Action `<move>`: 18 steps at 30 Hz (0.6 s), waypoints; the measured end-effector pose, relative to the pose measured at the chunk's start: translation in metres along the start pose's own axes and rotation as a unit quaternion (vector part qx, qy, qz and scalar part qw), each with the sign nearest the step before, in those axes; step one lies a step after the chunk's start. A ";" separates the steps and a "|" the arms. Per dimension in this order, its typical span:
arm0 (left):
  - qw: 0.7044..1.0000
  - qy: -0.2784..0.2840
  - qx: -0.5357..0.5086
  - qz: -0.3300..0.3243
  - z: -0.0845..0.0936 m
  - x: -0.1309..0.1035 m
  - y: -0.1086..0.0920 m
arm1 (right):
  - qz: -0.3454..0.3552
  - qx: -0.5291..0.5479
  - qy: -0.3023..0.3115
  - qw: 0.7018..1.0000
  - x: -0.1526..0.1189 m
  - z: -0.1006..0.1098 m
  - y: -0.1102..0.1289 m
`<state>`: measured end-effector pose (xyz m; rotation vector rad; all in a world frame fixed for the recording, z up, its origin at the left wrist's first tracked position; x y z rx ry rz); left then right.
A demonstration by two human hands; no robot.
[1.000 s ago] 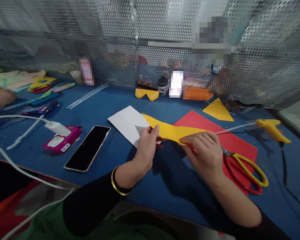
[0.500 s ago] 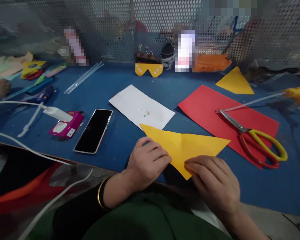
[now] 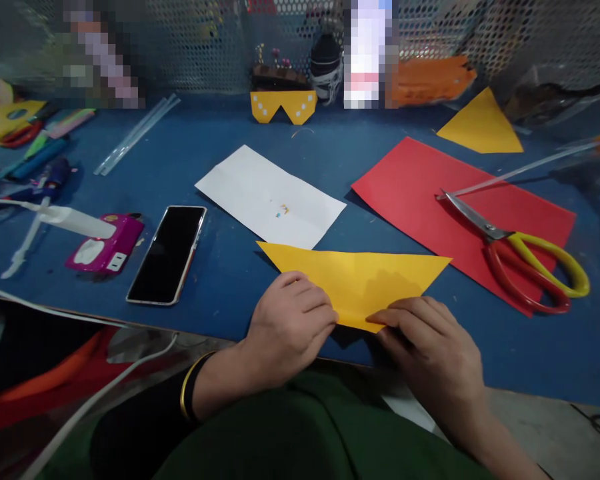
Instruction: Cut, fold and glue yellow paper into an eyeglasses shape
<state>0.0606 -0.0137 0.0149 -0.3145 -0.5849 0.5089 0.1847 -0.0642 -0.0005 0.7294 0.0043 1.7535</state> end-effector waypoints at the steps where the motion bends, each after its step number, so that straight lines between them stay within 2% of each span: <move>1: 1.000 -0.003 -0.012 0.016 0.000 0.001 0.002 | -0.010 0.007 0.003 1.000 0.001 0.000 -0.003; 7: 0.986 0.024 -0.108 0.121 -0.008 0.002 0.026 | -0.078 0.032 0.037 0.996 0.003 -0.007 -0.015; 11: 0.983 0.034 -0.122 0.130 -0.011 0.002 0.028 | -0.106 0.028 0.038 0.993 0.001 -0.007 -0.018; 18: 0.988 0.031 -0.083 0.126 -0.010 0.000 0.026 | -0.138 0.028 0.032 0.989 -0.003 -0.004 -0.023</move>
Point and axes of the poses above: each hand's wrist, its own x-axis towards the middle knuckle, its own z-axis out of the back of the hand, y = z × x, the point moved 10 cm from there along x, towards the middle knuckle
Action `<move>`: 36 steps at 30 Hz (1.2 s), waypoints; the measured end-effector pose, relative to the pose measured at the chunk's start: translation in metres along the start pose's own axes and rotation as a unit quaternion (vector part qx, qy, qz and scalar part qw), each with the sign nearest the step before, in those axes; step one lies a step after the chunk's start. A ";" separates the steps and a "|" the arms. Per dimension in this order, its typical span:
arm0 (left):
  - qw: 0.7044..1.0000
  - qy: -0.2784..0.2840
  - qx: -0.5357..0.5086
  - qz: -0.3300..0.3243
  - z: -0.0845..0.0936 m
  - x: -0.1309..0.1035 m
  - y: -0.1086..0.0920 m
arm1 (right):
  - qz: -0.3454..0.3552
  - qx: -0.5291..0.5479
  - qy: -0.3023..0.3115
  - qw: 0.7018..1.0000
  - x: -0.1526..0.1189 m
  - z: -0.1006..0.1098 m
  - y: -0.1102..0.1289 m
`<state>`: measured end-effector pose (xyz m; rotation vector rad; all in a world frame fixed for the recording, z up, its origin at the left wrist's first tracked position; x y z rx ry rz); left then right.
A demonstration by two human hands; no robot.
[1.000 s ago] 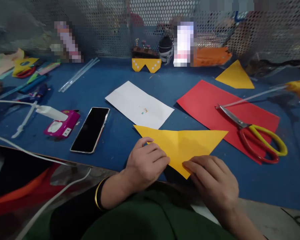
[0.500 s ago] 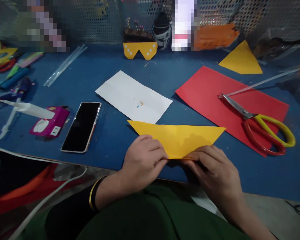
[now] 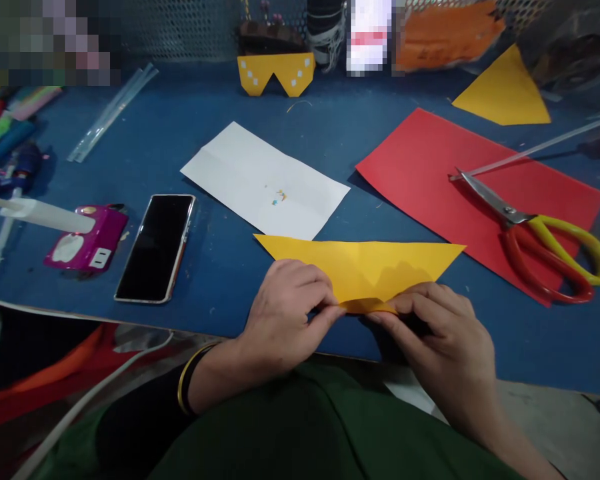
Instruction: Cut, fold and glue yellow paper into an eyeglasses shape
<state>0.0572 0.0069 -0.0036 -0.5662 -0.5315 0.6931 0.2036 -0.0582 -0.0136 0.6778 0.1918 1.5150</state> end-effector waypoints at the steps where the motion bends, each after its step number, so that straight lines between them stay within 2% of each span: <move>1: 1.000 0.000 0.006 -0.004 0.000 0.000 -0.001 | -0.001 0.002 0.000 1.000 0.000 0.000 0.000; 6: 1.000 -0.002 0.022 0.000 -0.001 0.001 -0.001 | -0.009 0.008 0.009 1.000 0.003 0.000 0.000; 15: 0.999 0.006 -0.010 0.033 -0.001 0.003 0.006 | -0.006 0.005 0.012 1.000 0.003 -0.002 -0.001; 24: 0.998 0.003 0.061 0.011 -0.001 0.003 -0.003 | -0.032 -0.021 -0.023 0.999 -0.001 0.002 -0.005; 28: 0.997 0.007 0.076 0.011 -0.002 0.005 -0.004 | -0.032 -0.037 -0.015 0.999 0.001 0.002 -0.004; 36: 0.999 0.022 0.030 0.031 -0.006 0.006 0.003 | -0.032 -0.039 -0.003 0.999 0.004 0.000 -0.002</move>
Point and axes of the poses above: each hand's wrist, its own x-axis towards the middle knuckle, its own z-axis out of the back of the hand, y = z × x, the point moved 10 cm from there along x, towards the middle knuckle
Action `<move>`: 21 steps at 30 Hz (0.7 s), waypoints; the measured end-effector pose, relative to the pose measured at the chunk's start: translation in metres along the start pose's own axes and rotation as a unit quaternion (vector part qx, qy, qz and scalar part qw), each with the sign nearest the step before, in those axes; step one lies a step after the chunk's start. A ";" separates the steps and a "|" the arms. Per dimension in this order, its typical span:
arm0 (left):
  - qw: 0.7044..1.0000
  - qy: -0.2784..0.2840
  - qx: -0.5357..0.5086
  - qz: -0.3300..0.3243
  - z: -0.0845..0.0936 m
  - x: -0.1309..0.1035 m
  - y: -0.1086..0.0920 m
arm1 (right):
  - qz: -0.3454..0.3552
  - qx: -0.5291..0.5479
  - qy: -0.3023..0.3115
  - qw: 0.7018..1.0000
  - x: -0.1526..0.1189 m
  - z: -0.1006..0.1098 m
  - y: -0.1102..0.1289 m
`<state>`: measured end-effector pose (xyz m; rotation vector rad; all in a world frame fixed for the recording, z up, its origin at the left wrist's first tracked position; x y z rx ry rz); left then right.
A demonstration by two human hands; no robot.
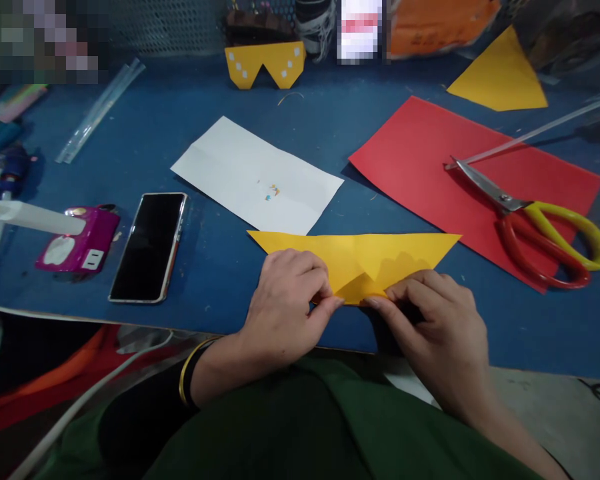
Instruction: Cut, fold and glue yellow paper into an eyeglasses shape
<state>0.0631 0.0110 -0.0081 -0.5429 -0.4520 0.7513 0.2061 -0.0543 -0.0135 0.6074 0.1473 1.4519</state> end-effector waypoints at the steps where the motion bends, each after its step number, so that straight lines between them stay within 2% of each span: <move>1: 1.000 -0.003 -0.006 0.000 0.000 0.000 0.000 | -0.001 -0.001 0.001 1.000 0.000 0.000 0.000; 7: 0.999 -0.024 -0.022 0.005 0.004 -0.001 0.003 | 0.005 -0.005 -0.002 1.000 -0.001 0.000 0.000; 21: 0.998 0.020 0.062 -0.015 -0.005 0.001 -0.005 | 0.000 -0.020 0.004 1.000 -0.001 -0.002 0.000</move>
Point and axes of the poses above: each hand's wrist, its own x-axis towards the middle knuckle, its own z-axis out of the back of the hand, y = z × x, the point moved 10 cm from there along x, towards the middle knuckle
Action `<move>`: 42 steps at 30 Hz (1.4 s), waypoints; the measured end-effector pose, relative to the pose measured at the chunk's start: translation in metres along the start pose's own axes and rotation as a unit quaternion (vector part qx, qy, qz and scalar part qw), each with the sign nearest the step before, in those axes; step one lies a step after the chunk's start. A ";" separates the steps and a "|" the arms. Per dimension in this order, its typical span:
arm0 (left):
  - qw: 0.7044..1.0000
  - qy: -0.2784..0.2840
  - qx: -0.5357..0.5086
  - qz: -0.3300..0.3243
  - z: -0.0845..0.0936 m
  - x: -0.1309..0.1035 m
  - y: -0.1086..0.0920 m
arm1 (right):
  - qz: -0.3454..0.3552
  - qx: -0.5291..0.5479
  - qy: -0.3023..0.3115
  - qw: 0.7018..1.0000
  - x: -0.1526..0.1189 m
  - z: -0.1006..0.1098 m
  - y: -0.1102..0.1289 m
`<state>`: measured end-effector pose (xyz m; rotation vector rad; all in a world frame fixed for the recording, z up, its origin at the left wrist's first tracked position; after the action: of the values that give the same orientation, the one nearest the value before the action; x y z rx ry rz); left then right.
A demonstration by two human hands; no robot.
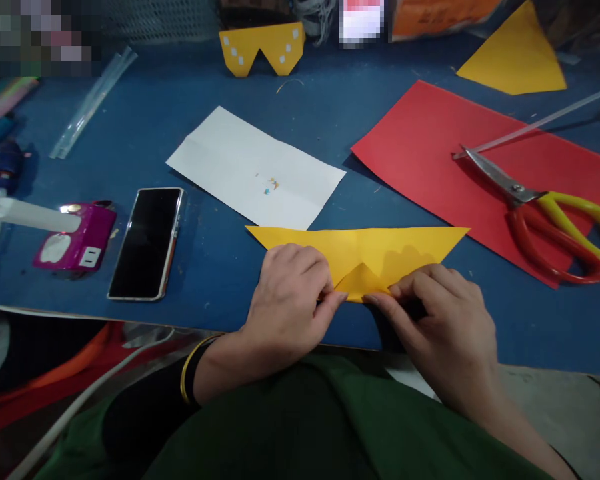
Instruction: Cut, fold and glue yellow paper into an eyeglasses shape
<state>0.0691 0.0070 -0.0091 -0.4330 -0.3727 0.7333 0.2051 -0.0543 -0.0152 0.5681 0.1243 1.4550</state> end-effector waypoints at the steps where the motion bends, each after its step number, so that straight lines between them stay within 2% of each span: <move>1: 1.000 0.002 0.004 0.000 -0.001 0.000 0.000 | 0.000 -0.001 0.001 1.000 0.000 0.000 0.000; 36: 0.998 -0.011 0.043 0.043 0.003 -0.003 0.007 | -0.013 0.000 0.008 1.000 0.000 -0.003 0.000; 39: 0.997 -0.031 0.070 -0.003 0.006 -0.005 -0.003 | -0.022 0.010 0.007 1.000 -0.001 -0.003 -0.002; 42: 0.985 -0.064 0.098 -0.127 0.007 -0.011 -0.029 | -0.027 0.014 -0.008 1.000 -0.001 -0.001 -0.004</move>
<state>0.0744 -0.0178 0.0097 -0.1479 -0.4625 0.5438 0.2083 -0.0552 -0.0180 0.5954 0.1464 1.3980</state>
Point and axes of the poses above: each hand's wrist, its own x-axis towards the middle knuckle, its own z-axis out of the back of the hand, y = z × x, the point moved 10 cm from there along x, towards the middle knuckle
